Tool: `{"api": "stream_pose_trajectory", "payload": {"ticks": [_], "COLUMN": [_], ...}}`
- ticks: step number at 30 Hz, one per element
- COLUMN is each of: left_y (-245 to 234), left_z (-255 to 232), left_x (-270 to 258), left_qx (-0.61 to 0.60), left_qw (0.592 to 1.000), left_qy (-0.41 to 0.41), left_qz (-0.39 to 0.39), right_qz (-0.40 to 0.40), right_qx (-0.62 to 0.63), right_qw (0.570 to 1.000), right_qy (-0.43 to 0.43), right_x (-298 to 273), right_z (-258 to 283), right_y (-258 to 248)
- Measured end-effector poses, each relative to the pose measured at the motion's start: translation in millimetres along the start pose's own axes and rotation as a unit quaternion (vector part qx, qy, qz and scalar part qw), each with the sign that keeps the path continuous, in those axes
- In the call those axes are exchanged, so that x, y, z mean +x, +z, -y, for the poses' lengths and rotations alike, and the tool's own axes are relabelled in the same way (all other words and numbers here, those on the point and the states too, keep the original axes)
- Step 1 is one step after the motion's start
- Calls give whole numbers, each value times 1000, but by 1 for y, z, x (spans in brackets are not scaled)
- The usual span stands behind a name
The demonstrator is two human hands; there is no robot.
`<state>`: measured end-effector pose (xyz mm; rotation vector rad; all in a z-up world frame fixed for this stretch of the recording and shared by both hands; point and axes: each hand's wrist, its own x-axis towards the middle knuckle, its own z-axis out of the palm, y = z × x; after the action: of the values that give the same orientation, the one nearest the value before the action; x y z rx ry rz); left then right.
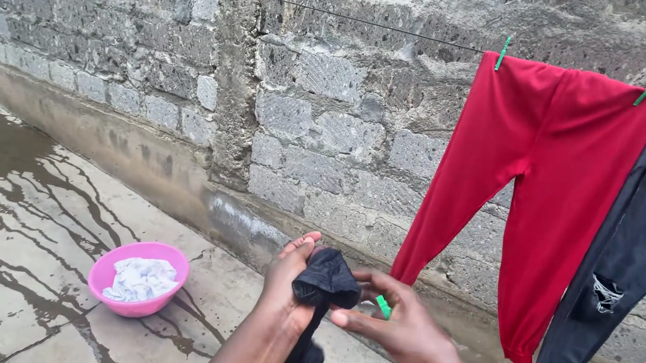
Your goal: Hanging wet laundry on a clothesline using plastic clothespins.
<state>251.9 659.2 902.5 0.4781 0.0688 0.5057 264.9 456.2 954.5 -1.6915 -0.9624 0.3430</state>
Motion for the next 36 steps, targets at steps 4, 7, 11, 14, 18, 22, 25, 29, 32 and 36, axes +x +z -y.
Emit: {"api": "stream_pose_trajectory", "payload": {"ticks": [4,7,11,14,18,22,25,29,32,36], "left_y": [-22,-29,5,7,-8,-7,13,42,19,-49], "left_z": [-21,-55,-109,-124,-128,-107,-96,-100,-98,-98], "left_x": [15,8,-32,-34,-11,6,-5,-28,-6,55], "left_qx": [53,58,478,742,880,604,374,479,708,770], "left_qw": [998,995,856,619,351,724,879,789,621,600], "left_qy": [-14,-78,-162,-93,254,147,-58,-55,51,74], "left_qz": [9,-21,112,239,195,297,290,381,331,201], "right_qz": [-57,-111,-150,-145,-127,-115,-108,-222,-294,-275], "right_qx": [-180,-139,18,78,52,-47,-129,-144,-123,-143], "right_qw": [981,983,987,981,986,990,985,964,948,950], "right_qy": [-47,-46,57,100,95,67,36,26,21,45], "right_x": [25,51,66,70,50,47,38,29,14,-11], "right_z": [-8,-38,-19,-10,47,54,51,60,78,67], "right_y": [13,13,14,20,40,31,14,-9,-29,-94]}}
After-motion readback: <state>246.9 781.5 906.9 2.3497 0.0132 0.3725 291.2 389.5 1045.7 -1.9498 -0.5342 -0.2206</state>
